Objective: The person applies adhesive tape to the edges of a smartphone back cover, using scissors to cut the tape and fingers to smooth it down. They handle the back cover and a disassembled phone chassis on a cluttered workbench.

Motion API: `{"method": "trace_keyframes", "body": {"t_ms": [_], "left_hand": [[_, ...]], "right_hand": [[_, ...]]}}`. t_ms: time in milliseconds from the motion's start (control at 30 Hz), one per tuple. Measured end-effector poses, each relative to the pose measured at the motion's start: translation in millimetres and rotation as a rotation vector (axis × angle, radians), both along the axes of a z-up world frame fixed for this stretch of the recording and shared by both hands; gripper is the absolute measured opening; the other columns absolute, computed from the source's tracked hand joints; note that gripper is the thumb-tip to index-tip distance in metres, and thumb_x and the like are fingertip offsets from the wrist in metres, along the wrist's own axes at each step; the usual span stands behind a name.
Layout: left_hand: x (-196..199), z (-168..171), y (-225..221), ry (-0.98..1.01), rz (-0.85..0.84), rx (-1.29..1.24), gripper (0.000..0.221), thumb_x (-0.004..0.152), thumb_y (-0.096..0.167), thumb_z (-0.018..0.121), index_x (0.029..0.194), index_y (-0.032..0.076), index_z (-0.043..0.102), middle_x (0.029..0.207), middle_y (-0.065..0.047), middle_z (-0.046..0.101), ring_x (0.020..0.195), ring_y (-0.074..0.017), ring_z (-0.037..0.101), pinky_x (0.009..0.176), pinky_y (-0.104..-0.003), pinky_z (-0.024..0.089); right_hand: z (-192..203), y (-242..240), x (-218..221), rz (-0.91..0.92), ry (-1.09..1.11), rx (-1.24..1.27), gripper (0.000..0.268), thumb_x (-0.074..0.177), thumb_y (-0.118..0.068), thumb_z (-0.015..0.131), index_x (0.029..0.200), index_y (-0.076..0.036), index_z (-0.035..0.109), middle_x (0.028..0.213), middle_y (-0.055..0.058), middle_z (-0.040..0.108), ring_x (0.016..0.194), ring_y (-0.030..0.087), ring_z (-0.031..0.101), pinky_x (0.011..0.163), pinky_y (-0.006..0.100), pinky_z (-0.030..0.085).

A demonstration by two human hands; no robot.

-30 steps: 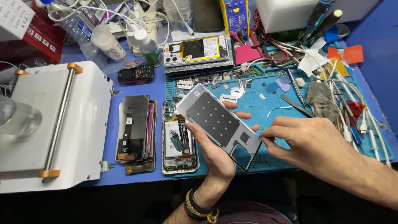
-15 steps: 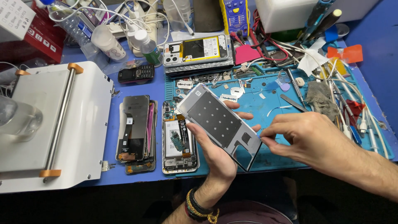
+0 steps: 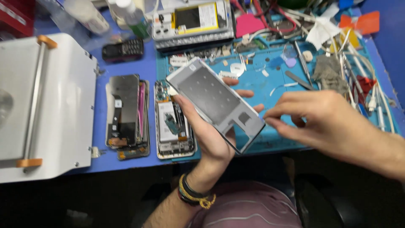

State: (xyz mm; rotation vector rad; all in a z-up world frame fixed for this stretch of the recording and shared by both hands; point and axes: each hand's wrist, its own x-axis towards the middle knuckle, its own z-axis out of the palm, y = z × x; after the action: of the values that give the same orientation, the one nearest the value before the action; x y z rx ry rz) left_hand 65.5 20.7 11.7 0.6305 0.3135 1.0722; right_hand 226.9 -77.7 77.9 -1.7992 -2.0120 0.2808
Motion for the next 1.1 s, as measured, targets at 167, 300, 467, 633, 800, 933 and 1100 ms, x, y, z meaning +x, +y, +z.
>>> {"method": "trace_keyframes", "body": {"t_ms": [167, 300, 467, 633, 800, 933, 1100], "left_hand": [[-3.4, 1.8, 3.5, -0.065, -0.086, -0.087, 0.083, 0.100, 0.073, 0.020, 0.135, 0.006, 0.054, 0.123, -0.012, 0.062, 0.098, -0.0288, 0.069, 0.080, -0.057, 0.063], [-4.6, 3.5, 2.9, -0.075, -0.098, -0.070, 0.084, 0.100, 0.074, 0.021, 0.133, 0.005, 0.056, 0.123, -0.012, 0.062, 0.100, -0.0289, 0.069, 0.080, -0.056, 0.063], [-3.5, 3.4, -0.6, -0.040, -0.049, 0.014, 0.084, 0.099, 0.074, 0.017, 0.135, 0.006, 0.053, 0.124, -0.011, 0.060, 0.099, -0.0270, 0.069, 0.078, -0.052, 0.065], [-3.4, 0.9, -6.4, -0.022, -0.036, 0.137, 0.083, 0.099, 0.074, 0.017, 0.143, 0.010, 0.046, 0.128, -0.012, 0.058, 0.106, -0.0261, 0.067, 0.082, -0.050, 0.064], [-3.2, 4.8, -9.2, 0.017, -0.005, 0.199, 0.080, 0.101, 0.069, 0.015, 0.148, 0.010, 0.042, 0.129, -0.015, 0.058, 0.105, -0.0272, 0.068, 0.082, -0.049, 0.065], [-1.5, 4.3, -7.5, 0.014, -0.029, 0.136, 0.083, 0.099, 0.071, 0.016, 0.144, 0.009, 0.045, 0.130, -0.014, 0.056, 0.105, -0.0267, 0.066, 0.083, -0.050, 0.064], [-0.5, 4.1, -4.3, 0.027, -0.013, 0.112, 0.084, 0.099, 0.072, 0.015, 0.139, 0.007, 0.049, 0.125, -0.014, 0.059, 0.100, -0.0273, 0.068, 0.078, -0.049, 0.065]], "right_hand": [[2.1, -0.6, 6.2, -0.098, 0.257, -0.133, 0.012, 0.081, -0.011, 0.075, 0.089, -0.013, 0.085, 0.071, -0.006, 0.079, 0.046, 0.010, 0.050, 0.038, 0.027, 0.036], [4.1, -0.9, 5.9, -0.084, 0.276, -0.134, 0.012, 0.082, -0.012, 0.075, 0.089, -0.013, 0.084, 0.070, -0.005, 0.078, 0.046, 0.010, 0.050, 0.039, 0.026, 0.038], [3.3, 0.3, 6.8, -0.047, 0.202, -0.094, 0.013, 0.077, -0.011, 0.078, 0.089, -0.013, 0.084, 0.070, -0.005, 0.078, 0.043, 0.011, 0.049, 0.037, 0.028, 0.035], [-0.6, -1.1, 8.5, -0.007, 0.175, -0.054, 0.015, 0.074, -0.010, 0.079, 0.089, -0.013, 0.081, 0.073, -0.006, 0.076, 0.045, 0.012, 0.053, 0.038, 0.028, 0.039], [5.3, -2.0, 2.8, 0.024, 0.060, -0.039, 0.013, 0.076, -0.013, 0.078, 0.089, -0.016, 0.079, 0.076, -0.008, 0.074, 0.042, 0.013, 0.054, 0.036, 0.029, 0.042], [3.6, -6.0, -0.8, 0.068, -0.135, 0.070, 0.018, 0.075, -0.015, 0.078, 0.093, -0.015, 0.075, 0.082, -0.006, 0.070, 0.047, 0.020, 0.058, 0.044, 0.035, 0.046], [-0.6, -9.4, -2.8, 0.122, -0.371, 0.198, 0.017, 0.081, -0.021, 0.075, 0.097, -0.016, 0.070, 0.085, -0.004, 0.064, 0.054, 0.022, 0.060, 0.046, 0.036, 0.046]]}}
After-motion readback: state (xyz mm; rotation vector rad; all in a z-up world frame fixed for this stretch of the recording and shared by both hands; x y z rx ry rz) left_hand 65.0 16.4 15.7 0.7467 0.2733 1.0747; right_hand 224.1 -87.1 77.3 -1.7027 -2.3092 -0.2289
